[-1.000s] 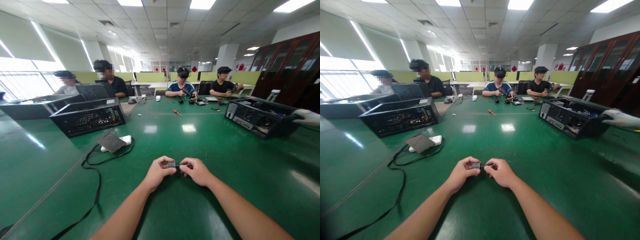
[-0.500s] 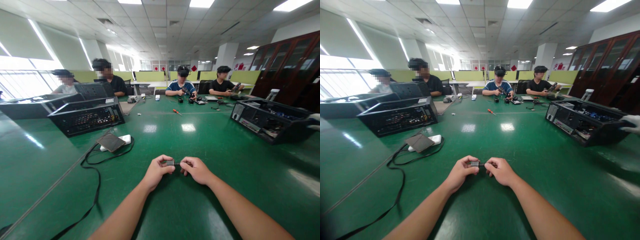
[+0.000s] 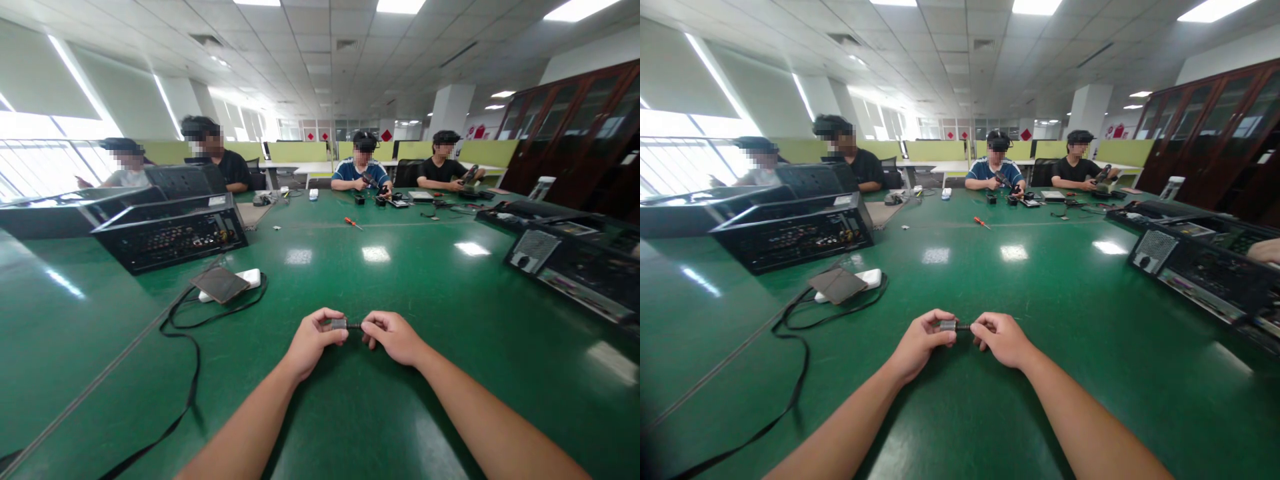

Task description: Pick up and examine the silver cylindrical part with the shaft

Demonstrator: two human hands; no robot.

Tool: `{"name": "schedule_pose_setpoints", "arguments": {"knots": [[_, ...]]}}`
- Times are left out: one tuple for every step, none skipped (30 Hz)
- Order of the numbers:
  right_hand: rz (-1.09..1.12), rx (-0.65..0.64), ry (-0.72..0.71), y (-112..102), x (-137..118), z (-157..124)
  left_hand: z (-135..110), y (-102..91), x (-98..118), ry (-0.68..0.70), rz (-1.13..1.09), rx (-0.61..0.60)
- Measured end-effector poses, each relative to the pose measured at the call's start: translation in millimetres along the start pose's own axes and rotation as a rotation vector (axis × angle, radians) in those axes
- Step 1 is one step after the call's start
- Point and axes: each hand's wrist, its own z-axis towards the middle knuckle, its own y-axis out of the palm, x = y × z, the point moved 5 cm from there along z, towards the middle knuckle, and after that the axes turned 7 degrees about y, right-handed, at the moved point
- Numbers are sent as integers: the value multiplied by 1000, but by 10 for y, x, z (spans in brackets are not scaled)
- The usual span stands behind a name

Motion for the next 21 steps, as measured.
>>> {"name": "schedule_pose_setpoints", "arguments": {"knots": [[3,0,2,0,2,-1,0,-1,-1,0,-1,2],[7,2,5,-1,2,-2,0,-2,-2,-2,-3,4],[11,3,6,-1,0,-4,0,-3,-2,-3,-7,6],[14,5,8,-1,-3,-5,0,-4,-2,-3,-11,7],[16,5,9,-1,-7,-7,0,-4,-1,-4,-16,8],[16,5,9,-2,-12,-9,0,-4,-1,-3,-20,9],[16,4,10,-4,-16,-11,1,-4,-1,-3,-22,9],[16,2,11,-7,-20,-13,2,-4,0,-3,-25,9],[17,1,11,-11,-23,-14,3,-4,1,-2,-28,9],[18,1,11,-16,-24,-16,5,-5,2,-1,-30,10],[20,-1,11,-20,-26,-17,6,-6,3,-1,-31,11],[23,-2,12,-25,-26,-18,6,-8,3,-1,-31,13],[26,-3,13,-28,-26,-19,6,-10,3,-1,-31,15],[29,-3,14,-33,-25,-19,5,-13,3,-2,-30,16],[32,-5,16,-36,-23,-19,3,-14,2,-4,-31,16],[34,-6,18,-40,-21,-19,0,-17,1,-5,-32,18],[36,-7,21,-45,-19,-19,-3,-19,-1,-5,-33,19],[37,-8,25,-50,-17,-18,-6,-22,-2,-4,-34,21],[38,-11,28,-57,-15,-17,-8,-25,-3,-4,-35,23],[40,-13,31,-63,-13,-16,-10,-28,-4,-3,-36,24],[44,-16,34,-70,-10,-15,-11,-31,-5,-2,-37,26]]}}
